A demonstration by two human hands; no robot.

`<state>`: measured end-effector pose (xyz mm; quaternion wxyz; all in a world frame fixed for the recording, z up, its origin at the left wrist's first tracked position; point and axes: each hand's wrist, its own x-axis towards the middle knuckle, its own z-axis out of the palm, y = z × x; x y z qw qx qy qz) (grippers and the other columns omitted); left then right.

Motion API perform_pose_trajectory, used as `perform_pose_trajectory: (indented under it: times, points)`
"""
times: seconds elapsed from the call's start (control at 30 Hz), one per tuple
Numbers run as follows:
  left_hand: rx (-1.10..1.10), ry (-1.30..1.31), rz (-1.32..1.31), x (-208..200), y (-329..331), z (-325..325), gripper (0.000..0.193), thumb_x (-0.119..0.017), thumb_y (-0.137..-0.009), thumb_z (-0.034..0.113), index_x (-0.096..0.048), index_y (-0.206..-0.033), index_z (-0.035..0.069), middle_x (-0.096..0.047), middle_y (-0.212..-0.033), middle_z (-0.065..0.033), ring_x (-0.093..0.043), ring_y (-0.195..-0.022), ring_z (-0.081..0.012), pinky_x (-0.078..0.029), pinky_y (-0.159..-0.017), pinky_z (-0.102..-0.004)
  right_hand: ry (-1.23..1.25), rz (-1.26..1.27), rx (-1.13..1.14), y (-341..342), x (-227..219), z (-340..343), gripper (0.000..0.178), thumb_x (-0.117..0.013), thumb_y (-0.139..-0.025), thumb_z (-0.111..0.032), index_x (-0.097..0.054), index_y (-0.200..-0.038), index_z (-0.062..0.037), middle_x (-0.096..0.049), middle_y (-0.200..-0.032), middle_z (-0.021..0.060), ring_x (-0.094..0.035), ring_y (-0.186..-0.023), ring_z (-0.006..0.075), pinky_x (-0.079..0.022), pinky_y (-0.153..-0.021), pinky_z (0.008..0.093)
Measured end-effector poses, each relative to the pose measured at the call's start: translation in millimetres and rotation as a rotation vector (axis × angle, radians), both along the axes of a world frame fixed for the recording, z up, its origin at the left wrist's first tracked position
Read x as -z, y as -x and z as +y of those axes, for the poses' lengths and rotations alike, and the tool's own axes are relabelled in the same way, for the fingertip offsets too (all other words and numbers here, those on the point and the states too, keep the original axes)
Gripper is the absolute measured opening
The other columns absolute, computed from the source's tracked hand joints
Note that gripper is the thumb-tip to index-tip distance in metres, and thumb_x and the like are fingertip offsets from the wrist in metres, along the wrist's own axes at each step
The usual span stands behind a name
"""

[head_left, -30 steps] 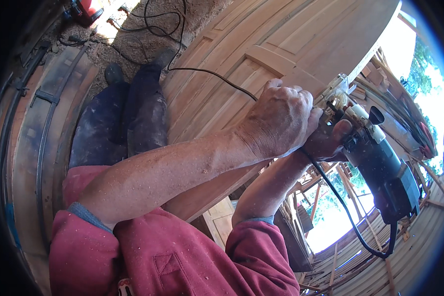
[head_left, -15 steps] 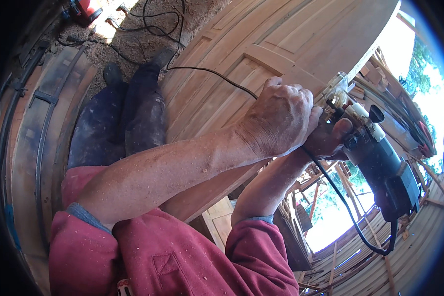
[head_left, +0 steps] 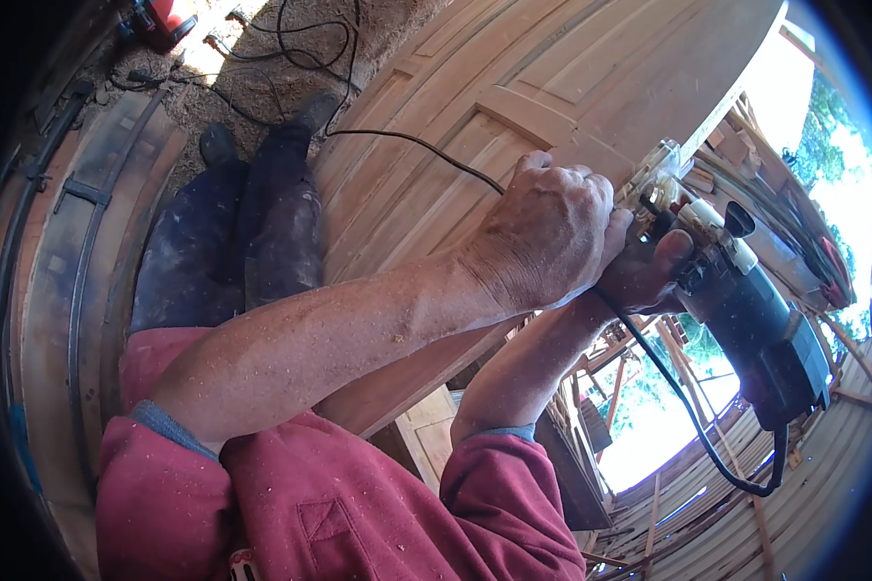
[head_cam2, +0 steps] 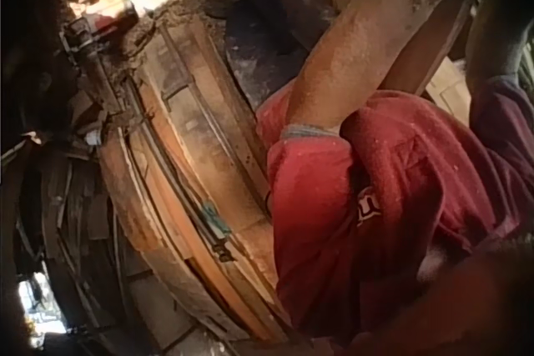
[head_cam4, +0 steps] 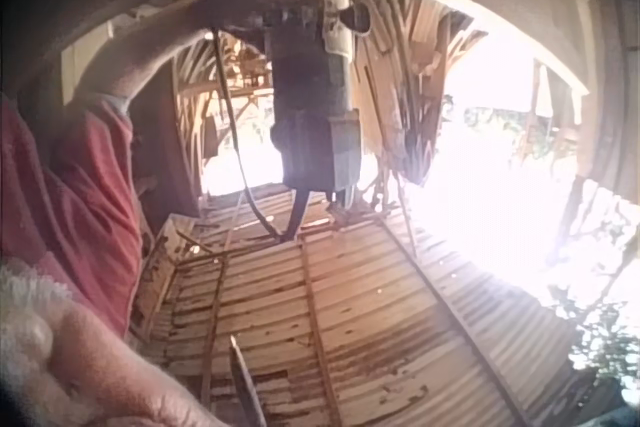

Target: The person routes the edge of a wooden door using a handheld router, periodically stopping to check the work and use a combination square.

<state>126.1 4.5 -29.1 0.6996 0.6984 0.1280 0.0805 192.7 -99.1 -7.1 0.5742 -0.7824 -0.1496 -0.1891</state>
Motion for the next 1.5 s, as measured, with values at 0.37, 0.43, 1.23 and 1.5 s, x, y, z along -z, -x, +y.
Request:
perform_pose_trajectory:
  times: [0.37,0.43,1.23,1.5]
  points:
    - [-0.026,-0.038,-0.022,0.1,-3.2,-1.7,0.036,-0.057,-0.095,0.026,-0.059,-0.075,-0.003,-0.060,-0.067,-0.0207,-0.063,-0.066,-0.0359,-0.049,-0.078,-0.0454,-0.071,-0.107,0.000,-4.9,6.9,0.4,0.065,-0.084,-0.075,-0.023,-0.050,-0.126,-0.0022,-0.066,-0.108,0.0192,-0.069,-0.090,0.0287,-0.062,-0.079,0.0413]
    - [-0.020,-0.023,-0.022,0.2,-4.0,-1.6,0.036,-0.057,-0.095,0.026,-0.059,-0.075,-0.003,-0.060,-0.067,-0.0205,-0.063,-0.067,-0.0358,-0.049,-0.079,-0.0456,-0.060,-0.078,0.030,-3.7,3.5,1.0,0.064,-0.084,-0.075,-0.022,-0.051,-0.125,-0.0019,-0.066,-0.108,0.0193,-0.069,-0.091,0.0285,-0.062,-0.078,0.0407]
    - [-0.007,-0.012,-0.011,-0.8,-5.5,0.7,0.034,-0.056,-0.095,0.025,-0.060,-0.076,-0.003,-0.060,-0.067,-0.0200,-0.064,-0.068,-0.0355,-0.047,-0.082,-0.0457,-0.082,-0.038,0.035,-2.4,2.8,6.5,0.075,-0.087,-0.072,-0.024,-0.046,-0.132,-0.0023,-0.062,-0.116,0.0165,-0.067,-0.098,0.0271,-0.060,-0.083,0.0401]
    - [0.009,0.025,-0.014,-2.1,-5.0,-0.9,0.034,-0.056,-0.095,0.025,-0.059,-0.076,-0.003,-0.060,-0.068,-0.0191,-0.064,-0.068,-0.0349,-0.047,-0.079,-0.0456,-0.035,-0.010,0.066,-3.2,-1.7,2.4,0.080,-0.088,-0.072,-0.026,-0.044,-0.135,-0.0033,-0.060,-0.121,0.0159,-0.066,-0.102,0.0285,-0.060,-0.084,0.0428]
